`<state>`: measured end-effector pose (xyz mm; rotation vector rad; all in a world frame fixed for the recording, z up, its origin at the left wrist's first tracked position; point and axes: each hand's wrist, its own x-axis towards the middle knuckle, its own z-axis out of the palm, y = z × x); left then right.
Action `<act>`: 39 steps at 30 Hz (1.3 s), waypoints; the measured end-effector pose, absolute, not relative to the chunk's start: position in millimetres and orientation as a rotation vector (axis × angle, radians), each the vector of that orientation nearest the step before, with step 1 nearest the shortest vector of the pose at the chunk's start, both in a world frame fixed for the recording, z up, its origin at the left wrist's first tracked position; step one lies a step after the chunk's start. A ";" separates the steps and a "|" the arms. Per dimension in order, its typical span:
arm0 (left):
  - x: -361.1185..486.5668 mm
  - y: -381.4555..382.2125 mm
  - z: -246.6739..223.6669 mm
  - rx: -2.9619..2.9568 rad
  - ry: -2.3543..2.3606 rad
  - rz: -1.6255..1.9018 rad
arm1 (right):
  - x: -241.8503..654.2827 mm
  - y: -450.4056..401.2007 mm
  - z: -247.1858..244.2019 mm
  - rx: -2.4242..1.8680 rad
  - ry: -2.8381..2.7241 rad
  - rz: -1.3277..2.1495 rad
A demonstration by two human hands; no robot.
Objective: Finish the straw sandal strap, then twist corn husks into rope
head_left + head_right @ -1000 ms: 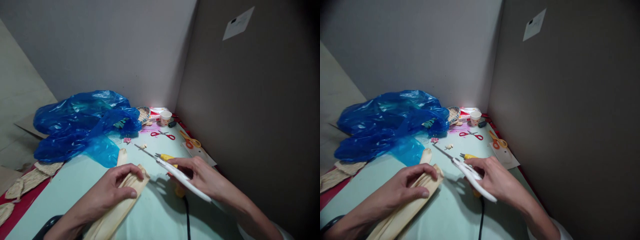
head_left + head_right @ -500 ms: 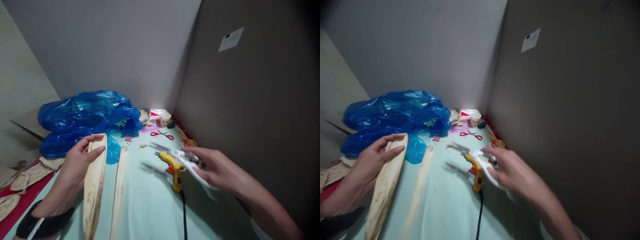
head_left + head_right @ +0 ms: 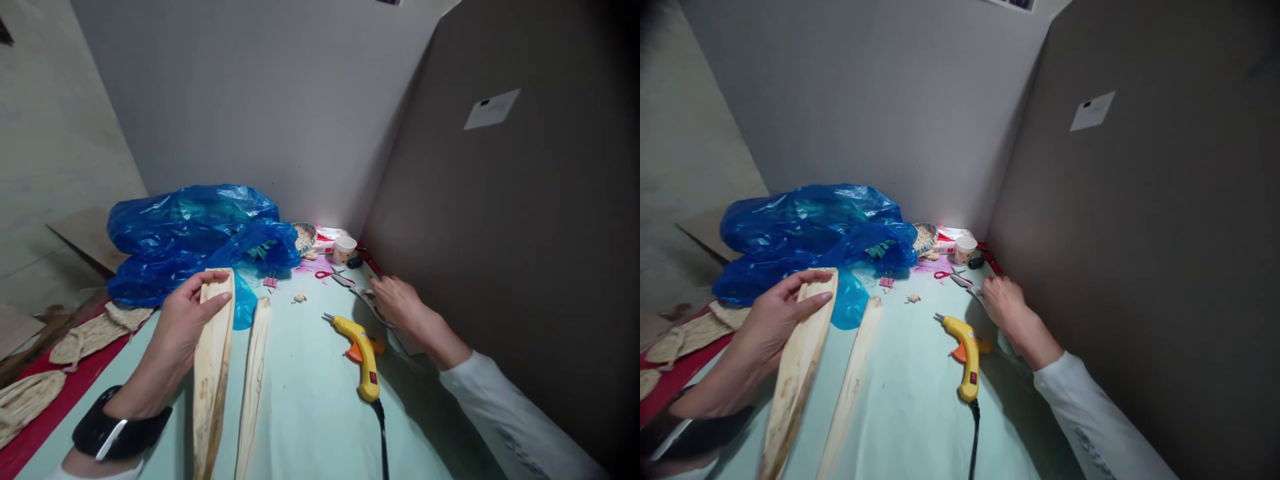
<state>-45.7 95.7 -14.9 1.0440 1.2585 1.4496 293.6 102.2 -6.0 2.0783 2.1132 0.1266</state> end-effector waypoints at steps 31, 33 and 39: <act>-39.3 97.7 -29.3 1.230 1.277 1.366 | 143.8 168.6 -43.6 1.413 2.848 0.021; -37.6 97.2 -29.8 1.231 1.271 1.364 | 149.8 167.9 -35.0 1.484 2.819 0.001; -33.5 95.9 -31.2 1.231 1.255 1.354 | 195.0 118.7 21.5 1.657 2.759 -0.111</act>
